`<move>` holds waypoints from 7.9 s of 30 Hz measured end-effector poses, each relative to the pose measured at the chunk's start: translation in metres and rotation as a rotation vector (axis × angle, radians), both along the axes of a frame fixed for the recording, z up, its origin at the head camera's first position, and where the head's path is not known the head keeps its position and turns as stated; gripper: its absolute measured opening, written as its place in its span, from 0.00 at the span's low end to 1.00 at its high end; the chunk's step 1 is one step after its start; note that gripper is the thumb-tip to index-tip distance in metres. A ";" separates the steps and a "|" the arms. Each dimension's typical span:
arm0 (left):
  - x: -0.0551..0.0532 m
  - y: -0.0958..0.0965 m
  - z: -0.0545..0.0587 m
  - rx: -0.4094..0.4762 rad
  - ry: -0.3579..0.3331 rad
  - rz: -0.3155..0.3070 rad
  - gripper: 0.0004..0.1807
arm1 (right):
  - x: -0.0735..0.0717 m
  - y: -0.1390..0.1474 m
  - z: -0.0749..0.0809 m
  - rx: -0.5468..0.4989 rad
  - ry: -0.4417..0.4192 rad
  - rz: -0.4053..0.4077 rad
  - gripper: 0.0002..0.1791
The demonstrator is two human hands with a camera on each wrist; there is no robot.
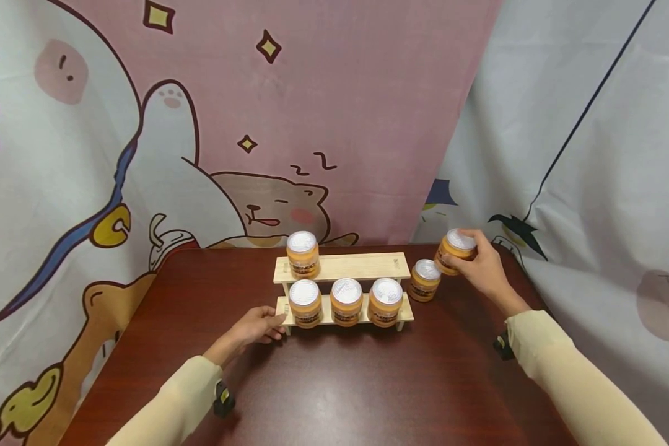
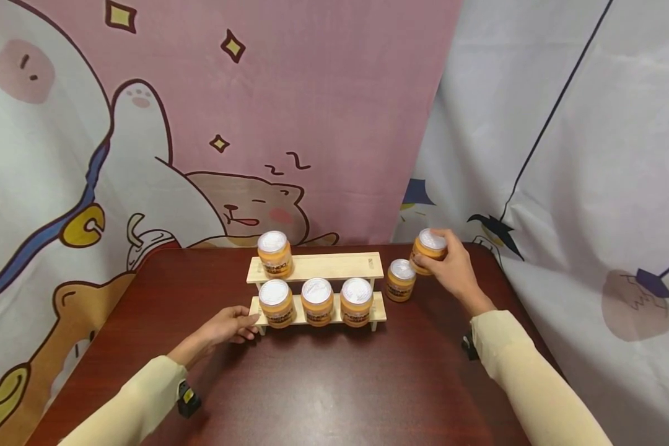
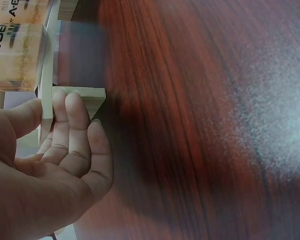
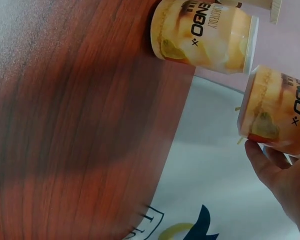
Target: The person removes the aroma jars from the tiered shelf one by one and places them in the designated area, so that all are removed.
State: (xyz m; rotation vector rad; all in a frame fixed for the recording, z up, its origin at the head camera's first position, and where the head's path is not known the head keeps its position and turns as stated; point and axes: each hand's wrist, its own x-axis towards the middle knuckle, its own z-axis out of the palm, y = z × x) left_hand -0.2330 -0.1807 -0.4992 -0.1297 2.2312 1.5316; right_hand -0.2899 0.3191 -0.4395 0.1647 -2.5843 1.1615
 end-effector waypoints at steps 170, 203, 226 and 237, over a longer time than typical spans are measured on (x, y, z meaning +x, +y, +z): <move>0.002 0.001 0.003 -0.002 0.006 -0.028 0.15 | 0.023 0.018 -0.075 0.050 -0.091 -0.018 0.33; 0.001 0.001 0.002 0.006 0.002 -0.034 0.16 | 0.024 0.013 -0.078 0.067 -0.039 -0.051 0.35; 0.002 0.000 0.002 -0.012 0.008 -0.015 0.14 | -0.006 -0.036 0.028 -0.013 0.108 0.044 0.36; 0.001 0.000 0.001 -0.009 0.002 0.001 0.14 | -0.029 -0.147 0.069 -0.002 0.055 0.320 0.31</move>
